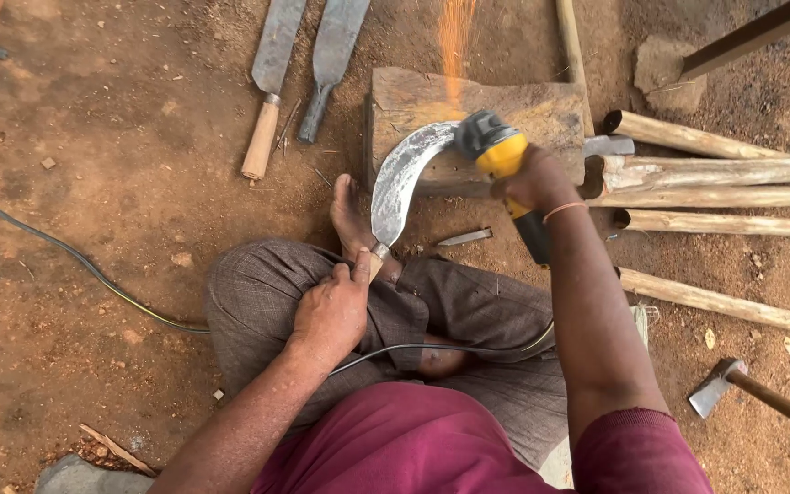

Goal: Using an angle grinder to sharpen the blades of agricultural tools like sickles and machetes.

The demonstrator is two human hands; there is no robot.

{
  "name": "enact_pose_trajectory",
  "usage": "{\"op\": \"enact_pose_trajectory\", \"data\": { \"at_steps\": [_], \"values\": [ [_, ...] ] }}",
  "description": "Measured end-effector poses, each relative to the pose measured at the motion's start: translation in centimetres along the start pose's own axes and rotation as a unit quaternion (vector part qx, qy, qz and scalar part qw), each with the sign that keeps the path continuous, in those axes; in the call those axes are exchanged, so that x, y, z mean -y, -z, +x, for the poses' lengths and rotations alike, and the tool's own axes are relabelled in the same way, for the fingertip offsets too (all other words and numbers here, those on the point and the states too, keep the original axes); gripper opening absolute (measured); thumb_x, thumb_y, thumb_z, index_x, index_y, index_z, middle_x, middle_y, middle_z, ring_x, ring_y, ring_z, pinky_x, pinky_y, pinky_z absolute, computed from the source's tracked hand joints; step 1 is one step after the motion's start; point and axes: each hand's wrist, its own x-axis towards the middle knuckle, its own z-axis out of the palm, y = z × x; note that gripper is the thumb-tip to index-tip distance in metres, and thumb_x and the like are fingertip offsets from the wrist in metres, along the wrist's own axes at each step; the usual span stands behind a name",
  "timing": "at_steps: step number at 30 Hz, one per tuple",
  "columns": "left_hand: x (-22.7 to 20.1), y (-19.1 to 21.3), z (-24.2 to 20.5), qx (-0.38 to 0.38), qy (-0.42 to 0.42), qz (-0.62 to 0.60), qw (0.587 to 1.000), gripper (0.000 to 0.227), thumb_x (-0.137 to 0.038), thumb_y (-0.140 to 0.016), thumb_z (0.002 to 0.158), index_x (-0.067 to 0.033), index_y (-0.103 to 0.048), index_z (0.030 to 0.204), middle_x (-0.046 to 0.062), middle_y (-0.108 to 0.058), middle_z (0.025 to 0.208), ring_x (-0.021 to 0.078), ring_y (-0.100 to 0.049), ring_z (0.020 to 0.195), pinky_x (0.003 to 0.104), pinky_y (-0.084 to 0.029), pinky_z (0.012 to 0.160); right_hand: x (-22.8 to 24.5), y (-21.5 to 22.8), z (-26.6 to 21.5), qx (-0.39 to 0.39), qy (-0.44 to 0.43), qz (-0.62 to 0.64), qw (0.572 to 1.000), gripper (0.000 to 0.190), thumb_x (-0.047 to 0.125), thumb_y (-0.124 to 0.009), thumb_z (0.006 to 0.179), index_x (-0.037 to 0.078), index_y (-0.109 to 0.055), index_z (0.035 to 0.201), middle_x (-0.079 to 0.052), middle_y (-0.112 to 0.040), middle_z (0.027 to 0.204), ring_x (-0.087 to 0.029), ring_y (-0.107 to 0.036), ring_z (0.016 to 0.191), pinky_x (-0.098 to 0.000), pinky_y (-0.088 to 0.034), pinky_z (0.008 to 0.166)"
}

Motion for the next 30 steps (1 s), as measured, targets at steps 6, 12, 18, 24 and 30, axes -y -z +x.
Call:
{"op": "enact_pose_trajectory", "data": {
  "at_steps": [6, 12, 18, 24, 30],
  "values": [
    [0.0, 0.0, 0.0, -0.004, -0.004, -0.003, 1.000, 0.069, -0.003, -0.055, 0.093, 0.0094, -0.023, 0.153, 0.032, -0.057, 0.113, 0.0336, -0.072, 0.092, 0.039, -0.065, 0.072, 2.8, -1.4, -3.4, 0.005, 0.016, -0.019, 1.000, 0.061, 0.017, -0.085, 0.075, -0.007, -0.056, 0.123, -0.021, -0.073, 0.101, -0.028, -0.074, 0.085, -0.0371, -0.064, 0.080],
    [0.1, -0.1, 0.1, 0.004, -0.004, -0.004, 1.000, 0.069, -0.002, -0.054, 0.093, 0.0103, -0.023, 0.154, 0.030, -0.058, 0.109, 0.0316, -0.072, 0.088, 0.039, -0.065, 0.069, 4.2, -1.8, -4.5, 0.023, 0.043, -0.001, 0.999, 0.060, 0.017, -0.084, 0.074, -0.005, -0.055, 0.122, -0.020, -0.073, 0.100, -0.027, -0.074, 0.082, -0.0355, -0.065, 0.078],
    [0.1, -0.1, -0.1, -0.002, -0.003, -0.001, 1.000, 0.068, -0.002, -0.055, 0.093, 0.0097, -0.025, 0.153, 0.030, -0.058, 0.110, 0.0309, -0.072, 0.090, 0.037, -0.065, 0.070, -1.1, 0.7, -0.3, 0.006, -0.079, 0.045, 0.996, 0.057, 0.010, -0.081, 0.073, -0.002, -0.057, 0.123, -0.018, -0.073, 0.104, -0.028, -0.073, 0.084, -0.0390, -0.064, 0.078],
    [0.1, -0.3, 0.1, 0.004, 0.001, 0.003, 1.000, 0.067, -0.002, -0.053, 0.094, 0.0087, -0.024, 0.154, 0.029, -0.058, 0.110, 0.0299, -0.072, 0.089, 0.037, -0.065, 0.069, 3.3, -1.7, -4.0, 0.011, -0.016, 0.011, 1.000, 0.066, 0.016, -0.086, 0.073, -0.003, -0.055, 0.128, -0.022, -0.072, 0.110, -0.031, -0.075, 0.089, -0.0397, -0.064, 0.081],
    [-0.1, 0.3, 0.1, -0.005, 0.006, 0.005, 1.000, 0.070, -0.003, -0.056, 0.091, 0.0079, -0.026, 0.153, 0.028, -0.058, 0.109, 0.0324, -0.072, 0.090, 0.039, -0.064, 0.072, 1.0, -1.2, -1.8, -0.023, -0.004, 0.024, 0.999, 0.070, 0.019, -0.088, 0.070, -0.003, -0.056, 0.128, -0.021, -0.073, 0.110, -0.030, -0.074, 0.091, -0.0385, -0.064, 0.083]
  ]
}}
